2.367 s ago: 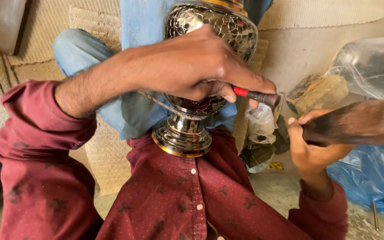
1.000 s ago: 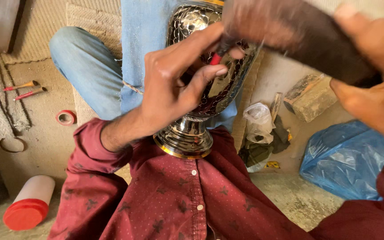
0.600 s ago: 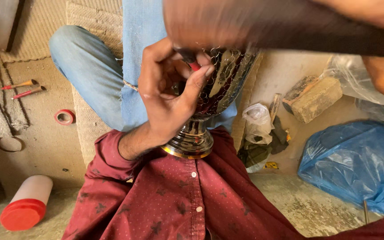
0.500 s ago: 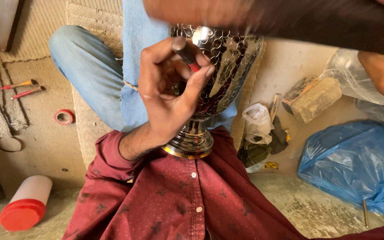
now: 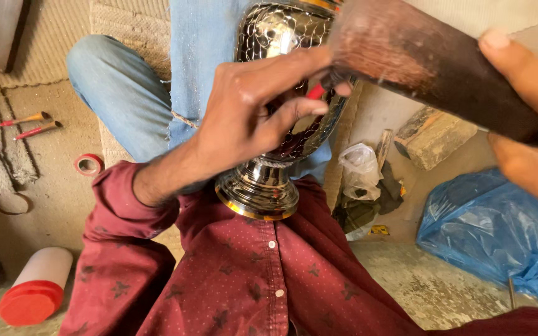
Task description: The person sits cross-legged on the floor with a silver metal vase held between their legs. They hold a red-handled punch against the vase surface and strike it with a wooden mallet, working the patterned areas of the vase and repositioning the punch repeatedly.
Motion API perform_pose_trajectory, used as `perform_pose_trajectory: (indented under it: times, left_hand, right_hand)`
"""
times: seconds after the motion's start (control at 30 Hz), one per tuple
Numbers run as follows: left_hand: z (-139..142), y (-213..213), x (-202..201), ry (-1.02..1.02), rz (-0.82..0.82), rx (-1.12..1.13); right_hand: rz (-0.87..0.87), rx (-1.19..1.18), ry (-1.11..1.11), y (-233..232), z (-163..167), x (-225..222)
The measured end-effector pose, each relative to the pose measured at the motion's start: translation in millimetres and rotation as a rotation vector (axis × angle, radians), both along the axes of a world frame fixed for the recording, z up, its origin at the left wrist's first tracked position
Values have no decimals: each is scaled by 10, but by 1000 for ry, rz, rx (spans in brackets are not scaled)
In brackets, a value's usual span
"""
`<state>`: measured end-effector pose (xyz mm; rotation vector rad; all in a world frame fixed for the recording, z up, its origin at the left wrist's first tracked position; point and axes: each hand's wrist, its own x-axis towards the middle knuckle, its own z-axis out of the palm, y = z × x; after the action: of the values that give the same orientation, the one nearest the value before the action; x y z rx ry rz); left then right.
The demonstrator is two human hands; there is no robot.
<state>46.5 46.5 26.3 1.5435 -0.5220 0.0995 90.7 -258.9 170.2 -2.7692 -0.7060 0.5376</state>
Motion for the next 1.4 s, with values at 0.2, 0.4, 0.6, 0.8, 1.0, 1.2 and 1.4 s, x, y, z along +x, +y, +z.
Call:
perform_pose_trajectory:
  times: [0.2, 0.4, 0.6, 0.8, 1.0, 1.2, 1.4]
  left_hand:
    - [15, 51, 246, -120, -234, 106]
    - [97, 57, 464, -238, -466, 89]
    - [144, 50, 659, -297, -710, 146]
    - [157, 7, 712, -339, -810, 92]
    - [184, -46, 737, -344, -913, 132]
    - [191, -68, 699, -344, -857, 126]
    - [123, 81, 372, 11, -245, 88]
  right_hand:
    - [2, 67, -111, -308, -98, -529]
    - [-241, 316, -228, -535, -721, -1094]
    - [-158, 314, -499, -588, -1179, -1474]
    - [-299, 630, -459, -443, -1188, -1588]
    - [-116, 285, -582, -218, -886, -1420]
    - [-25, 188, -673, -377, -1097, -1468]
    - [-402, 456, -483, -709, -1410, -1386]
